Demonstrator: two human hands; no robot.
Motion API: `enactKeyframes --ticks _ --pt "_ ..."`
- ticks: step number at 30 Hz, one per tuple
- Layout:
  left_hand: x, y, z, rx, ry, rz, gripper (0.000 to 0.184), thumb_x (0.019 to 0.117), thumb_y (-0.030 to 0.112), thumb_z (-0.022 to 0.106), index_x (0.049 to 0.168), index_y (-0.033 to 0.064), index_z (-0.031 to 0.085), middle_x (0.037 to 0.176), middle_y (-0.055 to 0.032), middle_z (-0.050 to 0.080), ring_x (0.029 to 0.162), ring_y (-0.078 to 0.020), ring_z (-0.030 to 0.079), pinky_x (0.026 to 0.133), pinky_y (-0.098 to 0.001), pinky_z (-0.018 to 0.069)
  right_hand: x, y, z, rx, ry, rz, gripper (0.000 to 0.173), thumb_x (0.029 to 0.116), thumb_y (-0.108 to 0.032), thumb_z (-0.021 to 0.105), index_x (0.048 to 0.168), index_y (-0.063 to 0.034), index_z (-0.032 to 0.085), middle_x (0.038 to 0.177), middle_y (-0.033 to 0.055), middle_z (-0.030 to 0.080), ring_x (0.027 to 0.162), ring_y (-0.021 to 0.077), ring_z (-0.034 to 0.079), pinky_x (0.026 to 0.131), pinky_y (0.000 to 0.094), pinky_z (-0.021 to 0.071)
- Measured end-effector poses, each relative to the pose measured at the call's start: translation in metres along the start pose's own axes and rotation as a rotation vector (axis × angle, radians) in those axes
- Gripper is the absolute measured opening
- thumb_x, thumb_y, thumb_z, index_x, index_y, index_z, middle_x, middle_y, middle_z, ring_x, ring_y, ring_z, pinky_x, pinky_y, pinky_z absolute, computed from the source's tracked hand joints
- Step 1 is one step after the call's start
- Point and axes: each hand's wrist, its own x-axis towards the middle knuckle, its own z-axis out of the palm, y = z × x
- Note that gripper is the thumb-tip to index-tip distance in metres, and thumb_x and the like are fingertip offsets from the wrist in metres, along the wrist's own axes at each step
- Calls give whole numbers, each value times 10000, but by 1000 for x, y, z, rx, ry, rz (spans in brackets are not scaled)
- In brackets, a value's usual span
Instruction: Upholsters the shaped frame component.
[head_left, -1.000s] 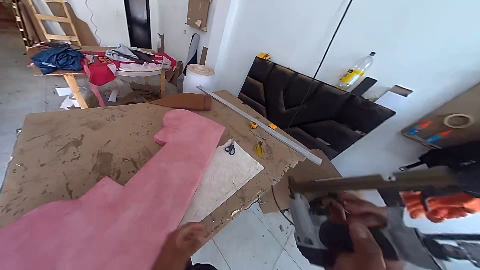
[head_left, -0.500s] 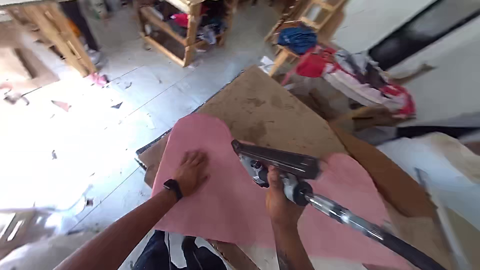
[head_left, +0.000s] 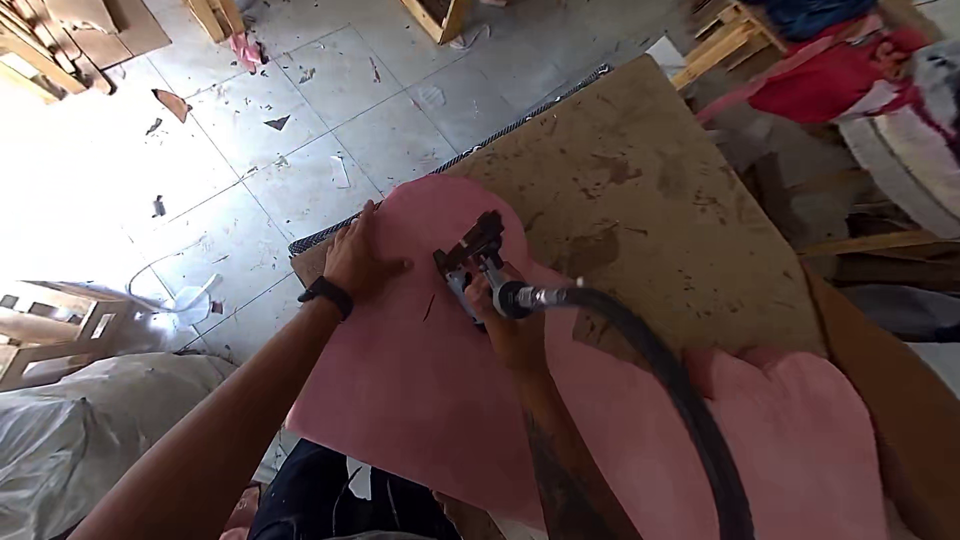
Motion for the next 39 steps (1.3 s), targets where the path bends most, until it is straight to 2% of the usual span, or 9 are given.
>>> enactKeyframes --ticks 3,6,8,13,19,27,31,37,39 --pt "-1 8 5 76 27 -45 1270 581 742 849 1626 281 295 1489 -121 523 1379 -390 480 1008 -699 454 7 5 3 -31 -64 -84 242 934 -341 735 876 -114 675 1053 52 693 967 169 682 817 338 609" --pt "-3 17 6 122 47 -88 1262 558 742 852 1610 290 323 1494 -109 518 1362 -387 495 979 -690 476 15 0 9 -76 8 24 209 949 -311 720 1040 -123 734 1031 16 735 914 147 711 799 354 624" --pt "-5 20 5 142 53 -90 1252 569 735 850 1608 276 322 1478 -99 528 1338 -377 512 963 -672 489 24 -4 12 -92 46 96 175 956 -265 674 1045 -126 735 975 27 755 809 173 717 715 380 622" --pt "-5 19 7 147 67 -52 1220 603 731 824 1605 240 329 1446 -83 542 1356 -346 494 980 -628 495 31 -19 28 -146 72 142 146 965 -213 626 968 -115 734 932 27 768 742 167 712 644 350 600" --pt "-7 17 8 177 83 -25 1210 622 774 769 1604 219 334 1458 -71 541 1336 -314 511 1005 -568 489 19 -24 41 -122 83 159 125 951 -170 633 989 -82 713 984 73 767 855 218 740 737 389 630" --pt "-9 19 7 188 73 1 1214 661 747 764 1613 150 305 1499 -107 507 1354 -327 495 1059 -538 462 13 -7 51 -57 162 88 144 965 -144 606 972 -22 680 972 144 758 827 269 727 760 414 614" --pt "-10 20 8 193 76 15 1199 675 748 752 1608 137 310 1487 -112 514 1350 -329 497 1052 -531 466 10 -15 58 -81 196 92 136 968 -135 604 971 -36 698 941 107 755 785 218 710 698 361 595" --pt "-6 19 5 203 89 30 1203 671 747 762 1599 120 323 1473 -132 527 1360 -346 494 1070 -545 459 8 -12 60 -82 216 71 122 983 -154 617 989 -47 678 918 89 744 801 218 720 725 382 618" --pt "-10 20 7 205 79 27 1199 671 745 763 1596 119 325 1449 -137 540 1359 -351 493 1061 -554 464 9 -10 61 -55 251 38 103 950 -99 616 914 -19 669 851 118 741 760 232 723 688 394 612"
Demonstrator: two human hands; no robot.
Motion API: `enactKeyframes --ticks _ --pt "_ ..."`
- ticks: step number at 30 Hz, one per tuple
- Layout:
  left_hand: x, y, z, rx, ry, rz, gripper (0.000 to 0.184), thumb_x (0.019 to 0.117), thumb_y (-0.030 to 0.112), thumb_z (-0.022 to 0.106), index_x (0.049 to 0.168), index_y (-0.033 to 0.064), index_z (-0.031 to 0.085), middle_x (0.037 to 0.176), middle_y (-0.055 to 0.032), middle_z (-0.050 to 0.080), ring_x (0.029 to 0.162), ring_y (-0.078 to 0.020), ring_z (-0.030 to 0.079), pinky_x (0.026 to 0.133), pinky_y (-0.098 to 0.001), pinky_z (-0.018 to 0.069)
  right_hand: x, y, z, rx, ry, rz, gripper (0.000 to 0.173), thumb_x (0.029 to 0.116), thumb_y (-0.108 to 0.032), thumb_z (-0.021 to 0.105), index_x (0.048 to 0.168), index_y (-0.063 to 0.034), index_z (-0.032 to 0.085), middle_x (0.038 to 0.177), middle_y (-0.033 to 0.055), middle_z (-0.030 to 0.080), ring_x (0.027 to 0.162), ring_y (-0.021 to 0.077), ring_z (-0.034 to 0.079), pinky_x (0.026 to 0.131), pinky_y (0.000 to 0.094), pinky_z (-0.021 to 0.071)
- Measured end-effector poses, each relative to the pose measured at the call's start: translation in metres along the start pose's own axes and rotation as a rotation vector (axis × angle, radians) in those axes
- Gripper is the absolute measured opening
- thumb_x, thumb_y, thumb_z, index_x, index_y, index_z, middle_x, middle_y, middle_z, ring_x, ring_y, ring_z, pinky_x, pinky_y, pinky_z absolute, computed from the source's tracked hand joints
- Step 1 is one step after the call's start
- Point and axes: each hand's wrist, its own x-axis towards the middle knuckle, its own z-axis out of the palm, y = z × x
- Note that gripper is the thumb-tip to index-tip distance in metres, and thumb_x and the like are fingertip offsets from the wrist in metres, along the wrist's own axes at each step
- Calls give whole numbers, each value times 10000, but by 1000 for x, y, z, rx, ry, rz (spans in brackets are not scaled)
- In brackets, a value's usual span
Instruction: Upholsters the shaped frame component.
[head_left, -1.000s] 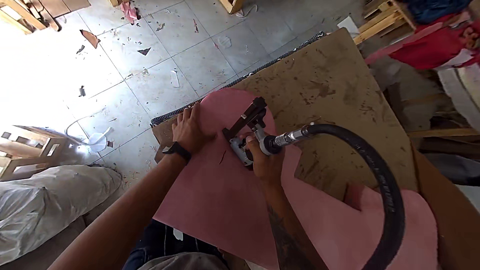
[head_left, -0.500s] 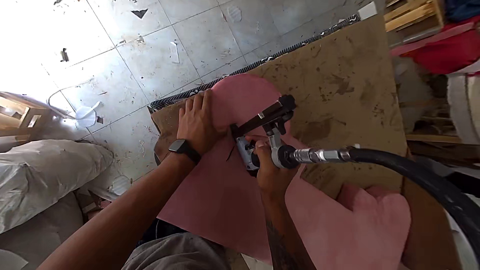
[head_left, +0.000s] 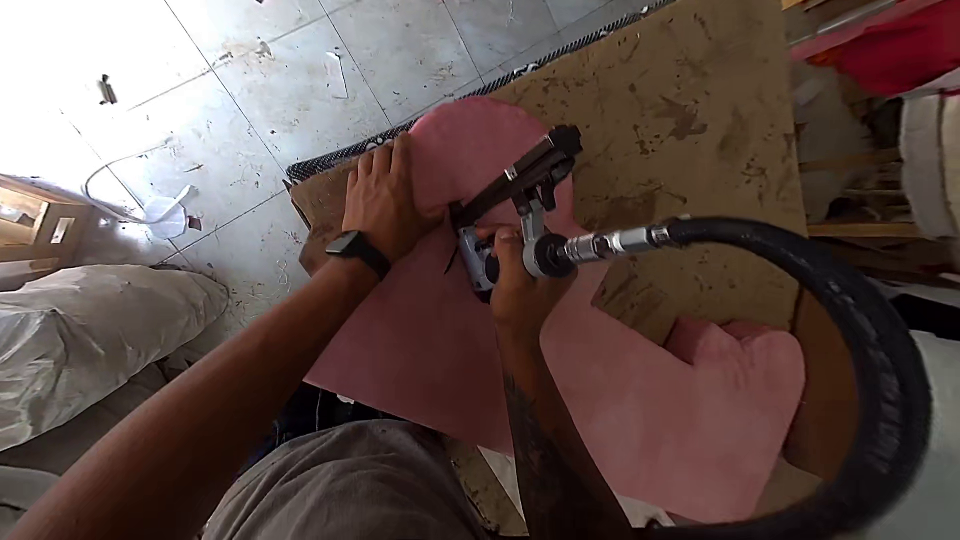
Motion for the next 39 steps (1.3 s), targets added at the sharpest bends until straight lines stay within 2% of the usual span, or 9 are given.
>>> enactKeyframes --ticks 6,9,11,13,16,19,27,32,39 --pt "4 -2 1 -14 21 7 1217 654 745 774 1602 133 319 1422 -129 555 1326 -351 512 1044 -549 478 6 -3 -1 24 -27 -3 100 963 -100 620 911 -32 672 876 109 763 788 211 740 697 372 612" --pt "-3 -12 -2 -93 -5 15 1170 688 728 783 1612 180 320 1496 -103 527 1381 -346 485 1094 -578 445 3 -4 -3 14 -33 1 102 960 -111 636 913 -41 694 885 92 772 786 193 746 687 360 618" --pt "-16 -19 -6 -129 -8 -25 1096 706 704 788 1591 214 368 1508 -86 529 1400 -340 479 1098 -594 446 4 -6 -2 8 -46 16 113 959 -132 636 905 -51 695 883 81 773 786 186 744 690 358 614" --pt "-30 -19 -4 -126 9 -97 1029 699 705 796 1539 219 454 1429 -96 580 1349 -348 512 1047 -622 461 3 -4 -6 11 -65 41 122 959 -142 639 909 -50 702 890 83 775 801 196 748 710 375 620" --pt "-32 -11 -2 -104 27 -138 1023 668 687 821 1503 199 489 1391 -106 584 1332 -356 515 1002 -634 483 1 -4 -11 33 -108 48 114 961 -132 643 917 -42 697 913 100 778 822 211 751 730 382 621" --pt "-34 -10 -1 -48 45 -121 1024 688 705 785 1511 178 478 1371 -100 595 1312 -344 527 977 -589 504 -2 -3 -7 49 -126 19 118 968 -123 627 919 -36 689 930 109 777 835 218 752 725 378 619" --pt "-35 -11 4 -24 61 -83 1002 730 713 744 1513 150 472 1374 -91 600 1286 -328 543 991 -526 511 -4 4 -3 73 -82 -18 121 954 -107 622 890 -25 684 862 123 751 787 238 734 708 393 618" --pt "-36 -13 7 -41 74 -71 1020 714 716 752 1520 157 470 1360 -90 607 1291 -322 542 999 -536 509 -10 0 -13 94 -199 -5 121 959 -104 602 934 -24 688 941 130 768 828 233 741 720 385 611" --pt "-34 -15 6 -35 57 -52 1008 732 707 744 1519 142 466 1360 -97 605 1284 -330 543 982 -533 515 -15 1 -5 124 -177 -49 104 953 -77 614 971 2 680 956 146 770 876 259 755 762 404 634"
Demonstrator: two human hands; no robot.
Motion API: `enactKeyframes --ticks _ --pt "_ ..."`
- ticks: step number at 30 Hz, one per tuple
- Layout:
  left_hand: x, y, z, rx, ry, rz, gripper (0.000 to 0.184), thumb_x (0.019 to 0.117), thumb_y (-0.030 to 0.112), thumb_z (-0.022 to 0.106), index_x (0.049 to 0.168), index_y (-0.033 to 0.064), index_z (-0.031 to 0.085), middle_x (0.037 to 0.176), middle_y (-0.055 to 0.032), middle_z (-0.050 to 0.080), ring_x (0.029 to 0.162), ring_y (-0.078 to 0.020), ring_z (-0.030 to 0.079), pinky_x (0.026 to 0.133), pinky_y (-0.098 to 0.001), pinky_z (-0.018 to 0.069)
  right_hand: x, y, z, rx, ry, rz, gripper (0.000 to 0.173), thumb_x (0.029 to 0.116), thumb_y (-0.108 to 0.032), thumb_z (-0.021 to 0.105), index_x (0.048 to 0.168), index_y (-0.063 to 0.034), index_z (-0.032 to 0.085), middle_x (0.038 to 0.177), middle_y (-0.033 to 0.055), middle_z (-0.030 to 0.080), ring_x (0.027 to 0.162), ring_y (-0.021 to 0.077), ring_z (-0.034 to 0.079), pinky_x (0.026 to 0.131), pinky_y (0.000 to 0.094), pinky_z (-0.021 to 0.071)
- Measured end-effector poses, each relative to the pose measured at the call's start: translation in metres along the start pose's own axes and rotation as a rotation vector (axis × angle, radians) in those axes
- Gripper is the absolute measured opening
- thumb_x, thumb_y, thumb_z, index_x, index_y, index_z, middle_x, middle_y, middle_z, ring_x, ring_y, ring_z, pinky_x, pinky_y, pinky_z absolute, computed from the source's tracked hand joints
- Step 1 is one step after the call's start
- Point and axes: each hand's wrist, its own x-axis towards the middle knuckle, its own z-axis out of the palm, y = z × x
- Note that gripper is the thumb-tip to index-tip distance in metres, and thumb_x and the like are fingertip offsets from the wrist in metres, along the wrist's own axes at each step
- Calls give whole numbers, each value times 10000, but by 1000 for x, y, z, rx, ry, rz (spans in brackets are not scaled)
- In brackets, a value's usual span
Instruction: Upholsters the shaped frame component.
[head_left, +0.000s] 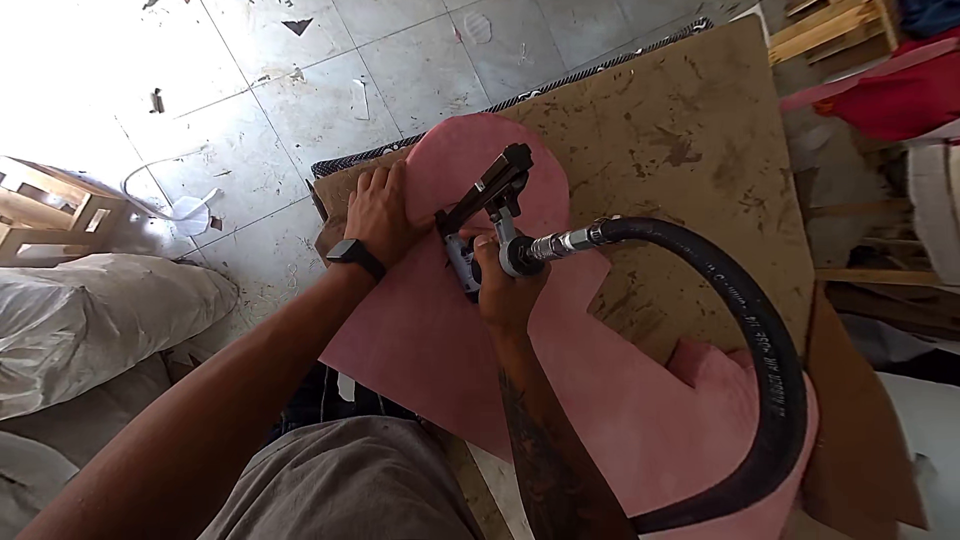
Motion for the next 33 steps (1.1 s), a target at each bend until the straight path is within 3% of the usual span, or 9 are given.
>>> enactKeyframes --ticks 10,14,18,20,25,29,33 --pt "2 -2 -1 -19 -12 18 1010 739 690 762 1526 135 458 1370 -94 596 1282 -325 539 982 -524 519 14 11 -11 -4 -102 -69 126 941 -119 630 966 -13 692 931 141 756 861 268 739 767 416 621" --pt "5 -2 -3 -10 -12 16 1025 732 708 762 1526 137 455 1369 -96 592 1286 -326 536 979 -528 520 19 14 -11 20 -96 -80 112 942 -105 633 948 -5 684 879 136 742 788 251 724 707 400 611" --pt "1 -9 -5 -41 -7 56 1014 752 719 741 1535 143 453 1390 -94 595 1318 -319 526 1047 -524 493 26 11 -19 -24 -132 -59 142 962 -125 602 926 -28 699 888 111 763 785 214 730 706 381 606" --pt "-13 -16 -9 -94 -4 28 975 736 724 757 1498 169 508 1386 -80 617 1322 -303 542 1097 -519 470 29 9 -26 -21 -186 -52 153 971 -126 595 923 -32 706 897 108 769 791 208 733 723 379 607" --pt "-52 -16 -8 -47 25 -231 918 669 765 764 1404 240 597 1311 -92 610 1261 -332 558 949 -608 508 27 8 -28 17 -278 -37 121 951 -127 617 916 -47 701 901 95 770 810 195 740 728 366 612" --pt "-49 -10 -4 6 55 -233 932 660 765 762 1380 197 597 1277 -104 609 1231 -329 568 946 -583 516 25 7 -27 70 -320 -19 121 944 -115 625 964 -21 698 938 123 774 854 224 751 752 379 621" --pt "-47 -9 -1 72 64 -204 935 673 795 698 1359 167 600 1266 -100 607 1223 -321 569 949 -547 512 26 12 -23 59 -302 -44 125 938 -138 631 925 -33 697 899 110 763 818 217 737 735 386 612"
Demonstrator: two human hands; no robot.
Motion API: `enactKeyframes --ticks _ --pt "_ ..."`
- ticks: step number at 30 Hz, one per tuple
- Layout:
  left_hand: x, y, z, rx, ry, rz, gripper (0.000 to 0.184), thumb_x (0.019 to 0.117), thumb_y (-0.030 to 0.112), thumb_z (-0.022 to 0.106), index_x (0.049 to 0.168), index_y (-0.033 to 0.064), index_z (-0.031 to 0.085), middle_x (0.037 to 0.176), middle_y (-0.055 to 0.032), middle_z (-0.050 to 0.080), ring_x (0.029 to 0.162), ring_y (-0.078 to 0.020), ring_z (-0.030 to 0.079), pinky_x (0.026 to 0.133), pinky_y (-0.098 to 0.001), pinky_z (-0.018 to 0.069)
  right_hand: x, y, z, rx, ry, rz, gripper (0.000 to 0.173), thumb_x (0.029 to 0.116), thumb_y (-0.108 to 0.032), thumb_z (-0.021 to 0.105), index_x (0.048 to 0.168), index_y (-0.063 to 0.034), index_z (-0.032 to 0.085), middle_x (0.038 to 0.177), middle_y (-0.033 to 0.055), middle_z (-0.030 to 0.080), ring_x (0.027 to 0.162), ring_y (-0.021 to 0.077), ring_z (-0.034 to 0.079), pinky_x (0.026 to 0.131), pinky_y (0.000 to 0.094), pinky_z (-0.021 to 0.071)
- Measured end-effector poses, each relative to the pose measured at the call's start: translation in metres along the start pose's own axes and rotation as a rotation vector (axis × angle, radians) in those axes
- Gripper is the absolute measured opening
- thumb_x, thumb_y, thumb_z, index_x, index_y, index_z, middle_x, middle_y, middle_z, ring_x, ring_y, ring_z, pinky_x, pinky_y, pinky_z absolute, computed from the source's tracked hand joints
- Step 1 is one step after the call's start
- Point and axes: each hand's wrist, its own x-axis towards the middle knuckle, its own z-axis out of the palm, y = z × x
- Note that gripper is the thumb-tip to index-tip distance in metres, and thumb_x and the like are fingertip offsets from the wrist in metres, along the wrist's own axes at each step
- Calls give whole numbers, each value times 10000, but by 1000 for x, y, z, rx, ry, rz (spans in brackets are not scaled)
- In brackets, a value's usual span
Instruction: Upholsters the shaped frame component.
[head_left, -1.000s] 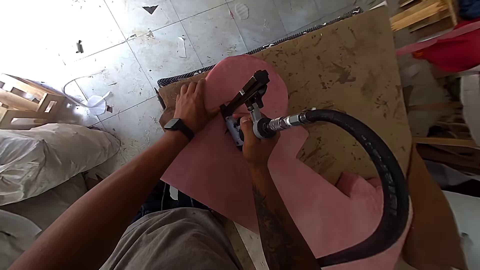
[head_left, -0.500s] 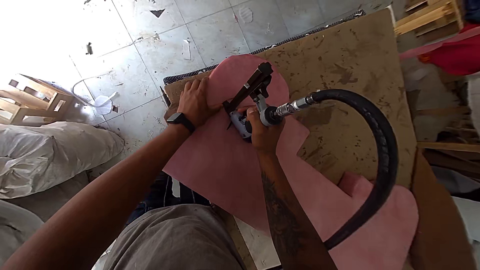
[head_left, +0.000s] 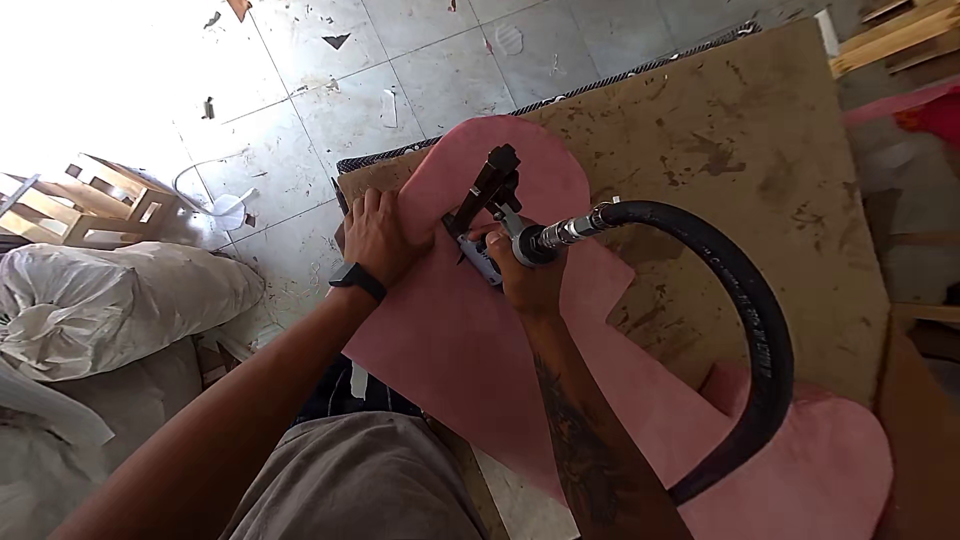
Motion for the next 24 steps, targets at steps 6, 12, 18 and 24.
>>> enactKeyframes --ticks 6,12,18,24 --pt "-1 -1 0 14 -2 18 938 672 787 705 1353 152 598 1266 -101 603 1221 -321 569 955 -547 516 1 0 -5 10 -51 18 117 936 -130 637 948 -30 695 914 110 770 827 216 747 737 387 623" --pt "1 -2 3 13 5 23 950 670 793 700 1358 146 599 1269 -107 607 1226 -321 570 954 -550 516 -4 1 0 -4 -71 -5 123 912 -145 682 962 -33 689 913 93 762 857 212 743 779 394 628" --pt "4 -2 1 -7 1 41 949 678 791 696 1377 158 587 1274 -110 601 1237 -328 567 949 -561 524 -1 4 -1 22 -50 -25 97 930 -120 649 918 -31 686 863 95 762 785 198 742 697 367 624" --pt "-39 -9 -3 4 45 -61 1018 675 858 656 1455 215 534 1375 -86 591 1271 -329 554 928 -610 498 -6 2 -9 20 -142 -29 115 929 -158 667 945 -46 691 897 79 772 829 189 750 750 380 631"
